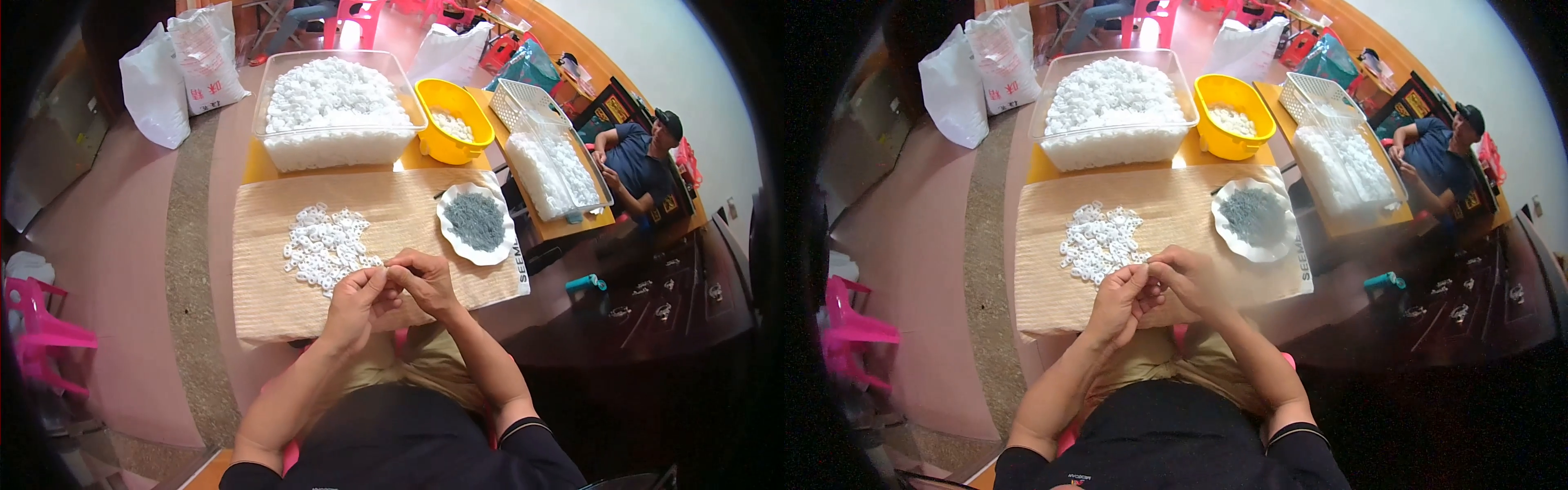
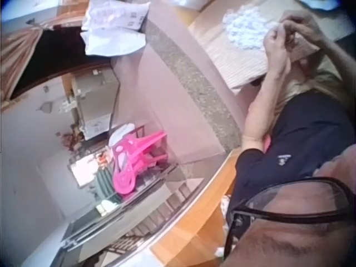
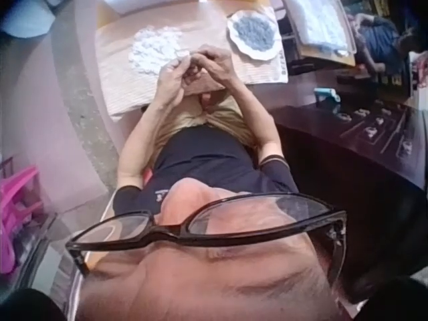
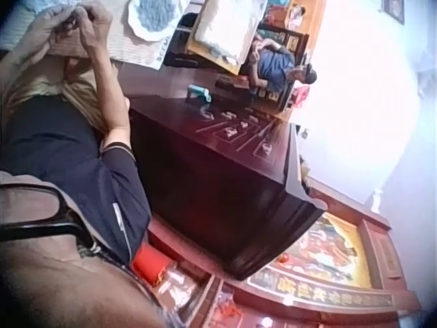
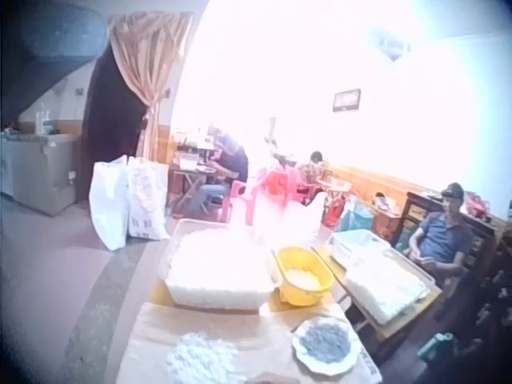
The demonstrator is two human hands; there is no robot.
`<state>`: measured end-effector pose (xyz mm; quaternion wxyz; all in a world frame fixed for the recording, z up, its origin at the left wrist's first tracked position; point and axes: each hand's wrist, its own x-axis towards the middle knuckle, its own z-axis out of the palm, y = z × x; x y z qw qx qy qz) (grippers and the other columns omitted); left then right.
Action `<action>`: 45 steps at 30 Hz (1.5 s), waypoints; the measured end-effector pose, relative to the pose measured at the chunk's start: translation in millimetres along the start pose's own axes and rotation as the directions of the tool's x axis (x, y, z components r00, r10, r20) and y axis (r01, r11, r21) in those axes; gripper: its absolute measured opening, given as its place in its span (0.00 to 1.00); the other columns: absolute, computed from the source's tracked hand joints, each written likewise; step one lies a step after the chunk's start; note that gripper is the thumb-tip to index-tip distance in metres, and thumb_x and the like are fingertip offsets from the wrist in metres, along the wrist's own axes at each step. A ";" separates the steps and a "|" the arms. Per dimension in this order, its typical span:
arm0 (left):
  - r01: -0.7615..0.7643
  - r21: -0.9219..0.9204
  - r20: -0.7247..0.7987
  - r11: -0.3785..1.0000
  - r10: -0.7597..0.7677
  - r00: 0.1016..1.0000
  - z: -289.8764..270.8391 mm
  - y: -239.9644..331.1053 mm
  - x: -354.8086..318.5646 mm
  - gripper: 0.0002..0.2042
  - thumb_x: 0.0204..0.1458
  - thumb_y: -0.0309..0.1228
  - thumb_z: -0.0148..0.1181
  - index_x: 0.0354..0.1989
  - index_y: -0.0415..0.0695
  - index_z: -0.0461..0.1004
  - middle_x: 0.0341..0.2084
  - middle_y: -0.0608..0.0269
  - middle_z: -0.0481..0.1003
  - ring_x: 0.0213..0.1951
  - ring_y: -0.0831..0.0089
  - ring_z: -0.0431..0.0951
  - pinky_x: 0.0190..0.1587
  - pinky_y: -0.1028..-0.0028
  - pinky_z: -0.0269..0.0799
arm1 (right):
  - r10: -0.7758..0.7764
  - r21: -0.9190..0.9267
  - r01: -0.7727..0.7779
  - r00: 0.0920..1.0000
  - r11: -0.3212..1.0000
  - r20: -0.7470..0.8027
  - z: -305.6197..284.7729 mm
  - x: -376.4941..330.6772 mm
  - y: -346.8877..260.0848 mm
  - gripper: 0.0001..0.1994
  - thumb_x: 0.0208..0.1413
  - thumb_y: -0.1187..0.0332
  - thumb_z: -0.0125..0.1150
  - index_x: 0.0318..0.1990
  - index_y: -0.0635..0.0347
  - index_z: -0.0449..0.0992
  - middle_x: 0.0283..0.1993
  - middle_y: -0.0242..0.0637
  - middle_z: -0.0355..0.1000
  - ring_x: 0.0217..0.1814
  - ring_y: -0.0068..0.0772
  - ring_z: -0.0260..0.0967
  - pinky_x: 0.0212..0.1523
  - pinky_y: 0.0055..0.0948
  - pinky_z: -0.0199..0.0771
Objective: The person is manually assembling small white plastic rings by inserting gray components into them at a workstation.
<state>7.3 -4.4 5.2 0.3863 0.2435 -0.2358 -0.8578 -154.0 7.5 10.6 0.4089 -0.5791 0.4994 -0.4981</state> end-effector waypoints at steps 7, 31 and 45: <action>-0.020 0.049 0.037 0.999 0.018 0.999 2.0 1.5 0.4 0.11 0.62 0.35 0.51 0.38 0.38 0.73 0.32 0.62 0.75 0.34 0.78 0.75 0.39 0.75 0.76 | 0.101 0.274 -0.130 0.988 0.953 0.116 -7.9 2.8 6.5 0.05 0.57 0.74 0.59 0.37 0.68 0.77 0.32 0.30 0.72 0.32 0.17 0.67 0.33 0.17 0.69; 0.021 0.048 -0.012 0.999 -0.021 1.000 0.7 0.6 0.8 0.05 0.58 0.29 0.56 0.35 0.41 0.72 0.29 0.66 0.73 0.30 0.80 0.74 0.37 0.76 0.78 | -0.207 -0.475 0.147 0.975 0.868 -0.076 -68.0 9.4 -1.7 0.05 0.54 0.73 0.62 0.35 0.65 0.77 0.29 0.35 0.70 0.25 0.21 0.66 0.27 0.20 0.67; 0.018 0.044 -0.049 0.999 -0.016 0.999 2.6 -5.3 0.8 0.03 0.57 0.28 0.57 0.35 0.42 0.72 0.30 0.65 0.74 0.30 0.80 0.75 0.37 0.75 0.78 | 0.036 -0.932 -0.128 0.992 0.338 -0.123 -90.3 19.2 2.5 0.12 0.53 0.62 0.61 0.40 0.59 0.78 0.40 0.41 0.71 0.40 0.46 0.73 0.42 0.39 0.72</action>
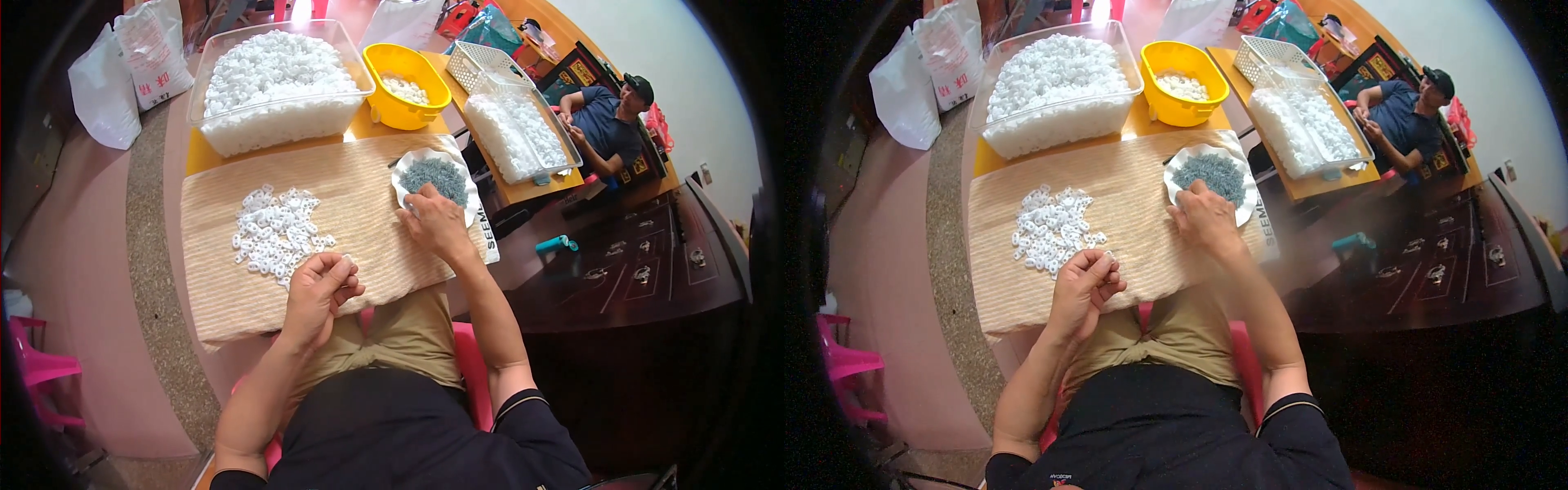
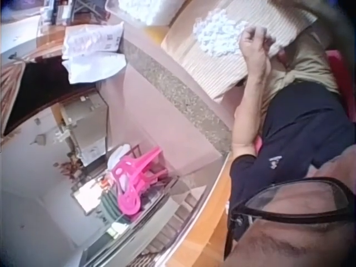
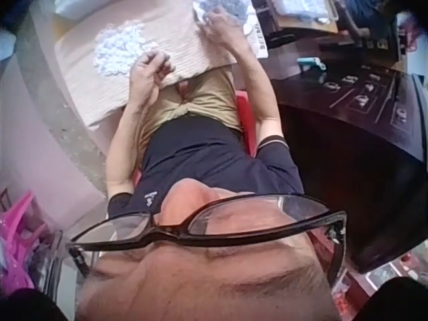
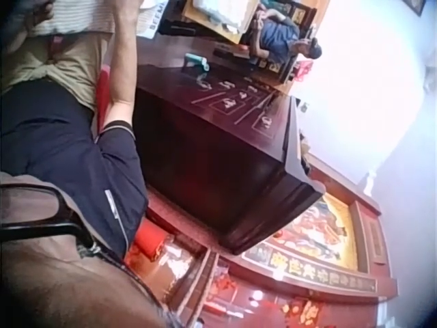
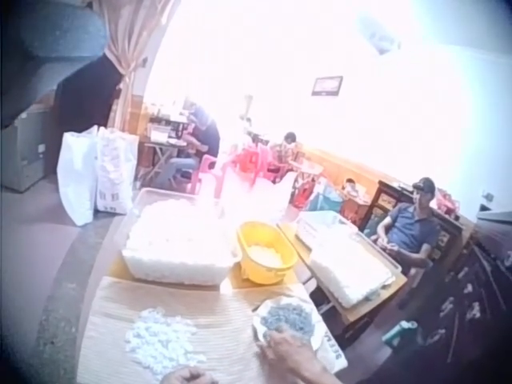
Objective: The person is manually assembling small white plastic rings by inserting gray components into them at a workstation.
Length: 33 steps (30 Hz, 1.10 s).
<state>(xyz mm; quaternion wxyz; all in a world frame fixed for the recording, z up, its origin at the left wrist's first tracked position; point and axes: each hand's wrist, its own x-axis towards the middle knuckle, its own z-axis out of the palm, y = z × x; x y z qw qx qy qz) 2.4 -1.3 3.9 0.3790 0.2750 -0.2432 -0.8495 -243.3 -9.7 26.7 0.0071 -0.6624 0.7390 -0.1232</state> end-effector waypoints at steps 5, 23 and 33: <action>0.001 0.005 -0.008 1.000 -0.001 1.000 2.3 0.9 -1.4 0.03 0.57 0.27 0.57 0.35 0.42 0.71 0.29 0.66 0.74 0.30 0.81 0.74 0.37 0.76 0.78 | -0.018 0.059 0.022 0.998 0.998 -0.059 7.2 -0.1 2.4 0.11 0.52 0.62 0.61 0.38 0.59 0.79 0.39 0.41 0.71 0.39 0.46 0.73 0.41 0.39 0.72; 0.006 0.021 -0.022 1.000 -0.006 1.000 3.2 -1.4 -2.1 0.03 0.57 0.27 0.57 0.34 0.41 0.71 0.30 0.66 0.73 0.30 0.81 0.73 0.37 0.77 0.76 | -0.124 0.127 0.196 0.894 0.972 -0.430 27.1 -22.5 3.3 0.05 0.46 0.75 0.63 0.32 0.63 0.78 0.35 0.40 0.72 0.38 0.44 0.68 0.39 0.36 0.69; -0.025 0.066 -0.034 0.998 0.027 0.999 5.1 -6.1 -2.2 0.04 0.57 0.27 0.56 0.35 0.41 0.70 0.30 0.64 0.73 0.30 0.79 0.74 0.38 0.76 0.77 | 0.007 0.338 0.160 0.897 0.927 -0.443 28.5 -21.4 17.1 0.04 0.48 0.76 0.64 0.32 0.65 0.76 0.32 0.43 0.74 0.35 0.40 0.72 0.36 0.32 0.72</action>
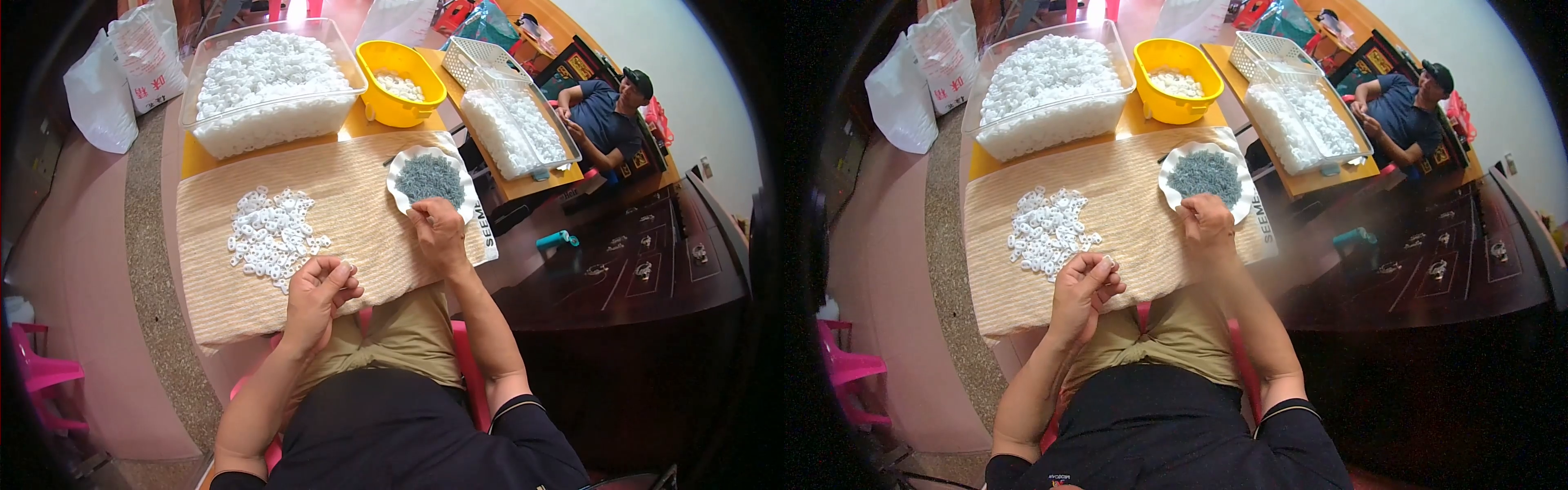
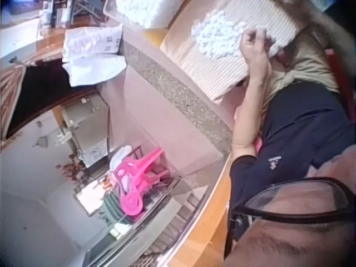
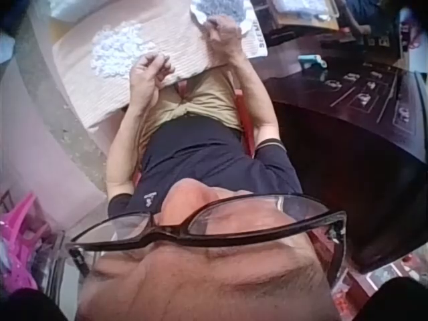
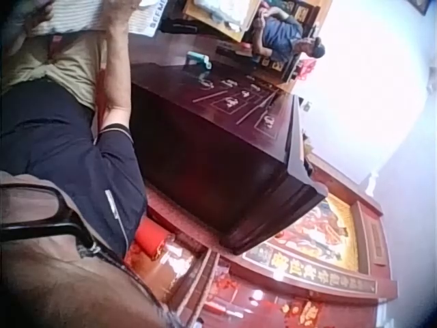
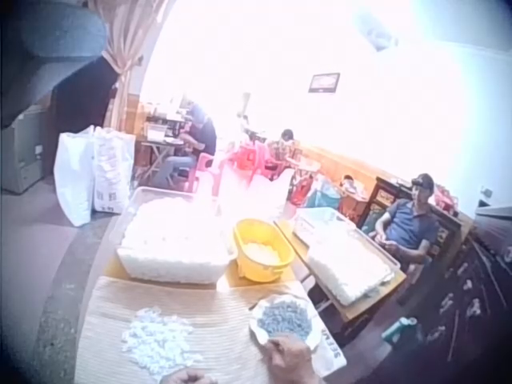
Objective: The person is manually assembling small white plastic rings by inserting gray components into them at a workstation.
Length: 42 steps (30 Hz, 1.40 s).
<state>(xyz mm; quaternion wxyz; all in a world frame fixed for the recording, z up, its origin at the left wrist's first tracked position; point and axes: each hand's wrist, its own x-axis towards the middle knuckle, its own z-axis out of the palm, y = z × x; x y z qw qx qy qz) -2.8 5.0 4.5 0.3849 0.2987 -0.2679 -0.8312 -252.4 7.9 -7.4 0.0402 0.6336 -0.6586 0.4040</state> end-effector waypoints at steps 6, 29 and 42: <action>0.001 -0.017 0.010 1.000 -0.001 1.000 -4.1 -3.0 0.7 0.04 0.57 0.25 0.56 0.37 0.39 0.70 0.31 0.62 0.74 0.31 0.79 0.75 0.37 0.76 0.78 | 0.149 0.107 -0.150 0.989 0.983 0.015 -2.1 1.9 3.7 0.05 0.45 0.75 0.66 0.29 0.63 0.76 0.29 0.42 0.73 0.31 0.39 0.72 0.33 0.32 0.72; 0.062 -0.031 -0.108 0.998 -0.065 0.992 -6.2 -6.5 3.1 0.09 0.55 0.22 0.57 0.43 0.34 0.73 0.32 0.58 0.77 0.32 0.76 0.79 0.37 0.80 0.78 | 0.140 0.654 -0.645 0.746 0.395 0.651 22.1 -35.7 -64.3 0.07 0.56 0.74 0.61 0.38 0.69 0.78 0.38 0.36 0.76 0.39 0.21 0.71 0.41 0.21 0.71; 0.074 -0.024 -0.129 0.997 -0.077 0.989 -7.8 -8.7 4.9 0.09 0.55 0.21 0.57 0.44 0.32 0.72 0.33 0.56 0.77 0.34 0.75 0.79 0.39 0.79 0.79 | 0.187 0.604 -0.668 0.723 0.433 0.665 23.7 -41.3 -61.0 0.08 0.57 0.71 0.61 0.39 0.68 0.78 0.36 0.32 0.76 0.38 0.18 0.70 0.39 0.19 0.70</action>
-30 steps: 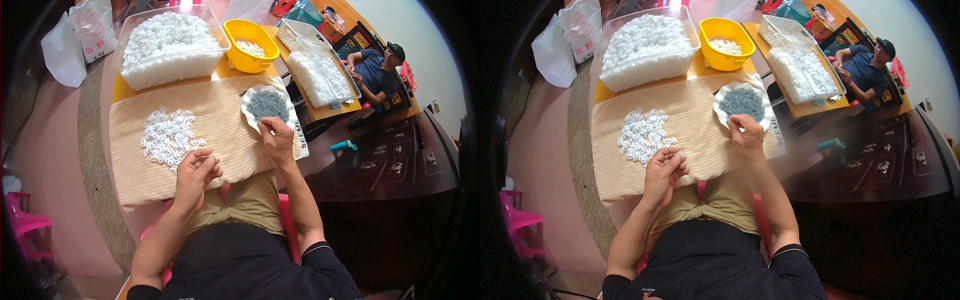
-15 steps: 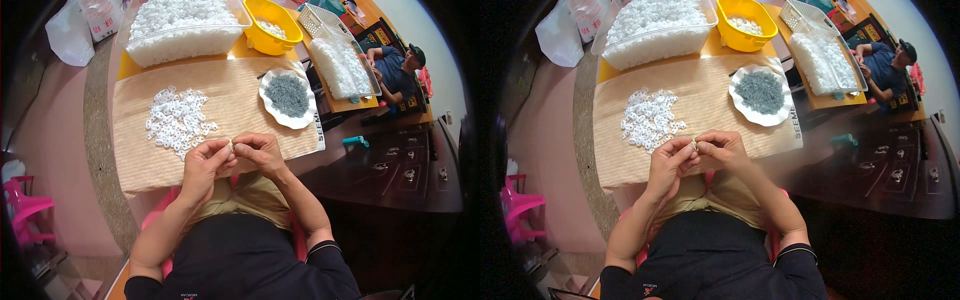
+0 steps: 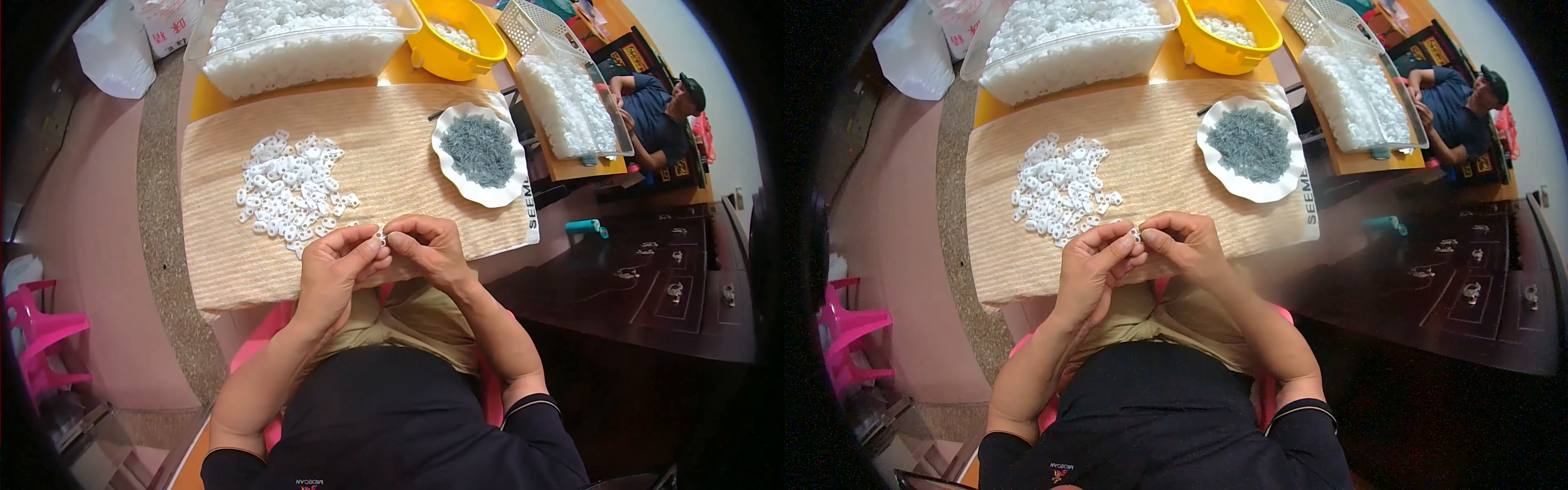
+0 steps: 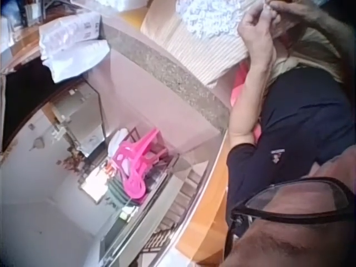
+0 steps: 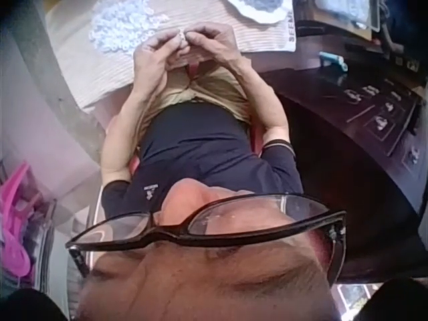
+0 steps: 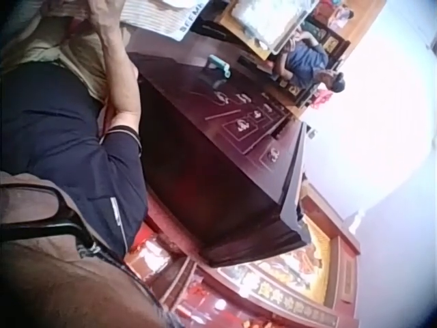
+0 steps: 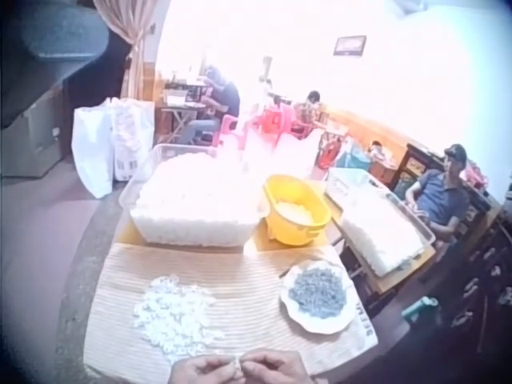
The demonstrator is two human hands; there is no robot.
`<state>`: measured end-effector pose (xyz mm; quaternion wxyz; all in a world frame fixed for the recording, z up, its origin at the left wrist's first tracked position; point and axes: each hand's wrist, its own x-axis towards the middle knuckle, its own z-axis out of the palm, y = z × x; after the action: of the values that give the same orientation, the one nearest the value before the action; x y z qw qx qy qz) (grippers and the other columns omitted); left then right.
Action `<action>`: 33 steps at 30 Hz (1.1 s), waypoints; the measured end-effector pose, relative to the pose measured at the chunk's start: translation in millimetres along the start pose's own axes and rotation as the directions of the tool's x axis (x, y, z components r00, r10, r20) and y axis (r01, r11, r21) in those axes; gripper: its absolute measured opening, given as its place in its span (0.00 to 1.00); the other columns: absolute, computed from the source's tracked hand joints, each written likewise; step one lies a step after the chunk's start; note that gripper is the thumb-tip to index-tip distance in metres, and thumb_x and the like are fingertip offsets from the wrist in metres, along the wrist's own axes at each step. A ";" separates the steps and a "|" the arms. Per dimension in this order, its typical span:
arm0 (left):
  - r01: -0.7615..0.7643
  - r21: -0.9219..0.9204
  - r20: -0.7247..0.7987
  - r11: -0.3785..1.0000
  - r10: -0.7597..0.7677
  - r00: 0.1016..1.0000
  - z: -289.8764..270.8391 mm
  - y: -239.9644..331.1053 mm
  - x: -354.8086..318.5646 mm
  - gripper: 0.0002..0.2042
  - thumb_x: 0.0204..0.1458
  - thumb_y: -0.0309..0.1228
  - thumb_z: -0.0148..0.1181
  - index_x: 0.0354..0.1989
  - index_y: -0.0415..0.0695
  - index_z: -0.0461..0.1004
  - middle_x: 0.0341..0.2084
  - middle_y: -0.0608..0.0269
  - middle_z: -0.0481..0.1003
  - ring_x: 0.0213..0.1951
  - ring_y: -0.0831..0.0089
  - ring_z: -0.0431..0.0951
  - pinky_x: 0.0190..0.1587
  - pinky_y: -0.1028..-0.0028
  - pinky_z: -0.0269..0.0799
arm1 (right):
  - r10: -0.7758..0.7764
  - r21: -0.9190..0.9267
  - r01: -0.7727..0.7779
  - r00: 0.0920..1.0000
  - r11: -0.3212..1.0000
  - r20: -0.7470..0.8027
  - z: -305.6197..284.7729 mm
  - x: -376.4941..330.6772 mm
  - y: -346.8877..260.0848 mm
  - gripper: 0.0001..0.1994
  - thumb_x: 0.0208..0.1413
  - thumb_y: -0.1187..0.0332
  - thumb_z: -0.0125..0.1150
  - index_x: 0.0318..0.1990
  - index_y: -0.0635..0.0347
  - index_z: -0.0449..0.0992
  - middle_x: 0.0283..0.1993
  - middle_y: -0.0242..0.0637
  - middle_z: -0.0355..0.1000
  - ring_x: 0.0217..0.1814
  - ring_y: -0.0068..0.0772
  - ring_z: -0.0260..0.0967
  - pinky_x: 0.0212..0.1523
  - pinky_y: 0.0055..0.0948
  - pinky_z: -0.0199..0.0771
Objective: The person is manually assembling small white plastic rings by inserting gray components into them at a workstation.
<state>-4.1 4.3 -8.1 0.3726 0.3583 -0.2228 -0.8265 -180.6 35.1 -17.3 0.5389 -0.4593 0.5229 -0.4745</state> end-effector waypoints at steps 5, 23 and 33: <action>0.001 0.002 0.003 1.000 -0.001 1.000 -0.1 0.1 -0.1 0.09 0.55 0.21 0.57 0.44 0.32 0.72 0.33 0.56 0.77 0.33 0.76 0.79 0.39 0.80 0.79 | 0.002 0.000 -0.002 1.000 1.000 -0.005 0.5 -0.3 0.7 0.08 0.57 0.70 0.61 0.39 0.67 0.77 0.35 0.31 0.75 0.36 0.16 0.69 0.38 0.17 0.70; -0.007 0.020 -0.003 1.000 0.007 1.000 -0.1 0.2 0.1 0.09 0.54 0.21 0.58 0.43 0.32 0.72 0.32 0.57 0.77 0.32 0.76 0.79 0.38 0.80 0.78 | -0.021 0.065 0.023 0.999 0.998 -0.033 6.5 -2.2 -1.7 0.07 0.58 0.72 0.60 0.39 0.67 0.77 0.35 0.31 0.75 0.37 0.16 0.69 0.38 0.18 0.70; -0.019 0.040 -0.012 0.999 0.019 1.000 -0.9 -3.3 0.2 0.10 0.53 0.21 0.58 0.44 0.31 0.72 0.32 0.57 0.77 0.32 0.77 0.79 0.38 0.81 0.78 | -0.081 -0.062 0.081 0.997 0.995 0.000 5.7 -1.3 0.0 0.06 0.58 0.73 0.59 0.37 0.68 0.77 0.35 0.32 0.75 0.37 0.17 0.69 0.38 0.18 0.70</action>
<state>-5.0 6.1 -10.9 0.3747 0.3685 -0.2401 -0.8162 -174.9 36.4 -17.0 0.5040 -0.4963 0.5188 -0.4800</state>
